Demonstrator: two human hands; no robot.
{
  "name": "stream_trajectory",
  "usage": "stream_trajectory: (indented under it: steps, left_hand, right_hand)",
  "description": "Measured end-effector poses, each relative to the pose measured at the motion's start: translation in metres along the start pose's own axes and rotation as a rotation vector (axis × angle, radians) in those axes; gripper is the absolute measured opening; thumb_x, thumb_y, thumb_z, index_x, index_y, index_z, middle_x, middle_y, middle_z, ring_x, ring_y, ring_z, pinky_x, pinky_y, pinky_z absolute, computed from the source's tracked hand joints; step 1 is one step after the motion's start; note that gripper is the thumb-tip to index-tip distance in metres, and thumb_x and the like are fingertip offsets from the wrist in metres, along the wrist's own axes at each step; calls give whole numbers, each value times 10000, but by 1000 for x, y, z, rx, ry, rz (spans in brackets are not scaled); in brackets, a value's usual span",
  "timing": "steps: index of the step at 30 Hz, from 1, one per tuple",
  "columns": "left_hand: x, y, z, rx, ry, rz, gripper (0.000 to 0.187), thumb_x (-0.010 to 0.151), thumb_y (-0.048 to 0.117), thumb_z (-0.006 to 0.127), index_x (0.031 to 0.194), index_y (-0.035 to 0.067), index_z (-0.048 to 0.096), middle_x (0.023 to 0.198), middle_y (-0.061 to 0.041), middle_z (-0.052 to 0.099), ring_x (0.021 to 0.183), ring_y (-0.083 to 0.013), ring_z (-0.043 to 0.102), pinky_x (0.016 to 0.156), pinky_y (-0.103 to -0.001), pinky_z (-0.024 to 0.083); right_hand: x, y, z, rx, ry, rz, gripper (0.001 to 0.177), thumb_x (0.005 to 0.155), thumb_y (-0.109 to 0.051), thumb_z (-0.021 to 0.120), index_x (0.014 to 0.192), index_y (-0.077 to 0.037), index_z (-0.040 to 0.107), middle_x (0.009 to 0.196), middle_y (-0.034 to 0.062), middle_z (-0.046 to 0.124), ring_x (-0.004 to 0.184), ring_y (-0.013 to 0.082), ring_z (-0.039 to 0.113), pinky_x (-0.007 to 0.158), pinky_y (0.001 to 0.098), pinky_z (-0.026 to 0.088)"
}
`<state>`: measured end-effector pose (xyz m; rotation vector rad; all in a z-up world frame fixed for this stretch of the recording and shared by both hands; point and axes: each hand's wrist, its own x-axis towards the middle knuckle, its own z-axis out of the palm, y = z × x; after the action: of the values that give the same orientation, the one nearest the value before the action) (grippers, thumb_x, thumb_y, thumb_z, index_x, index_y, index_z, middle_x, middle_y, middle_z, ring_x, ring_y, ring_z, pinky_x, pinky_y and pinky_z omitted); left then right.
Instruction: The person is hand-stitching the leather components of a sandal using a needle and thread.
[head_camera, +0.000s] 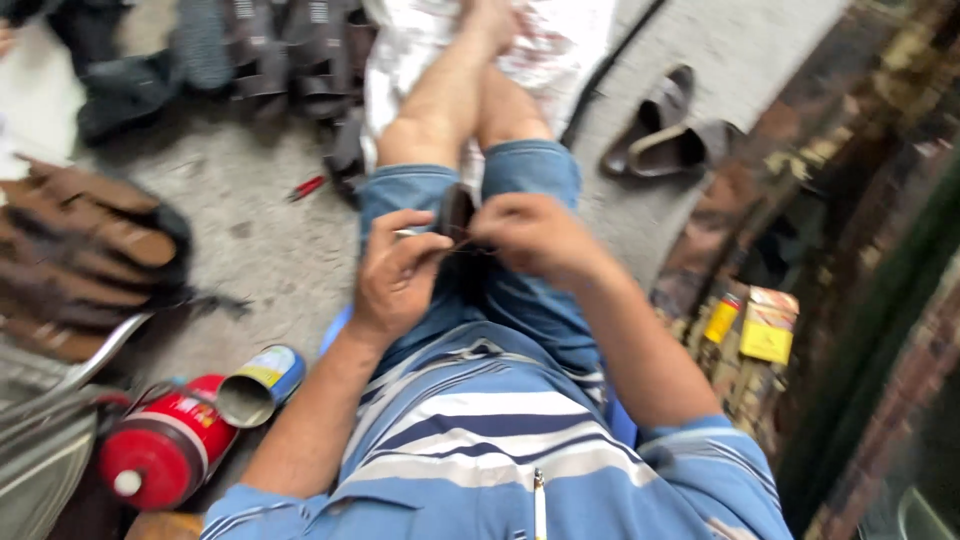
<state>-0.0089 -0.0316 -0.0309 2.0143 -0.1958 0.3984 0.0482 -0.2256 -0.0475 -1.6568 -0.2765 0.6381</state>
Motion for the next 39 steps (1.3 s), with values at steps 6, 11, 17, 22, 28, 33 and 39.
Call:
stream_trajectory:
  steps: [6, 11, 17, 22, 28, 33, 39]
  left_hand:
    - [5, 11, -19, -13, -166, -3, 162, 877, -2, 565, 1004, 96, 583, 1120, -186, 499, 1051, -320, 568, 927, -372, 466]
    - [7, 3, -29, 77, -228, -191, 256, 883, 179, 578, 1139, 185, 581, 988, -23, 632, 903, -229, 641, 771, -362, 513]
    - [23, 18, -55, 23, -495, -346, 198, 929, 161, 472, 1044, 97, 619, 1039, -142, 616, 886, -370, 620, 717, -471, 504]
    - [31, 24, -75, -813, -478, -248, 135, 856, 50, 549, 834, 46, 682, 1273, -206, 473, 1172, -288, 483, 773, -298, 387]
    - [48, 32, -68, -558, -423, -267, 193, 773, 237, 661, 880, 84, 613, 1163, -181, 568, 820, -254, 666, 642, -284, 510]
    - [36, -4, -42, 41, -445, -232, 343, 866, 297, 604, 1146, 98, 608, 918, -155, 671, 815, -321, 652, 655, -380, 509]
    - [16, -30, -22, -535, -481, -553, 304, 848, 178, 547, 1150, 197, 588, 941, -231, 670, 758, -197, 647, 596, -249, 575]
  right_hand:
    - [-7, -29, -93, 1085, 819, -91, 238, 786, -98, 541, 586, -111, 412, 534, -41, 262, 423, 32, 197, 392, 180, 169]
    - [-11, -25, -56, -790, 646, -686, 250, 836, 122, 573, 1044, 23, 671, 997, 178, 630, 940, 342, 602, 837, 379, 448]
    - [6, -23, 12, -513, 309, -463, 111, 799, -102, 683, 902, -143, 683, 705, 13, 598, 667, 225, 621, 608, 325, 503]
    - [16, -41, 20, -445, 254, -529, 102, 826, -31, 617, 900, -84, 660, 640, 53, 596, 571, 257, 592, 512, 326, 491]
    - [9, -40, 21, -361, 247, -461, 115, 846, -25, 605, 936, -73, 659, 641, 80, 615, 570, 252, 596, 520, 333, 495]
    - [6, -17, 23, -343, 202, -364, 153, 795, -47, 665, 928, -117, 697, 765, 76, 674, 748, 273, 655, 627, 370, 511]
    - [1, -15, 16, -401, 208, -279, 132, 881, -58, 646, 993, -102, 700, 758, 112, 637, 723, 227, 621, 633, 343, 463]
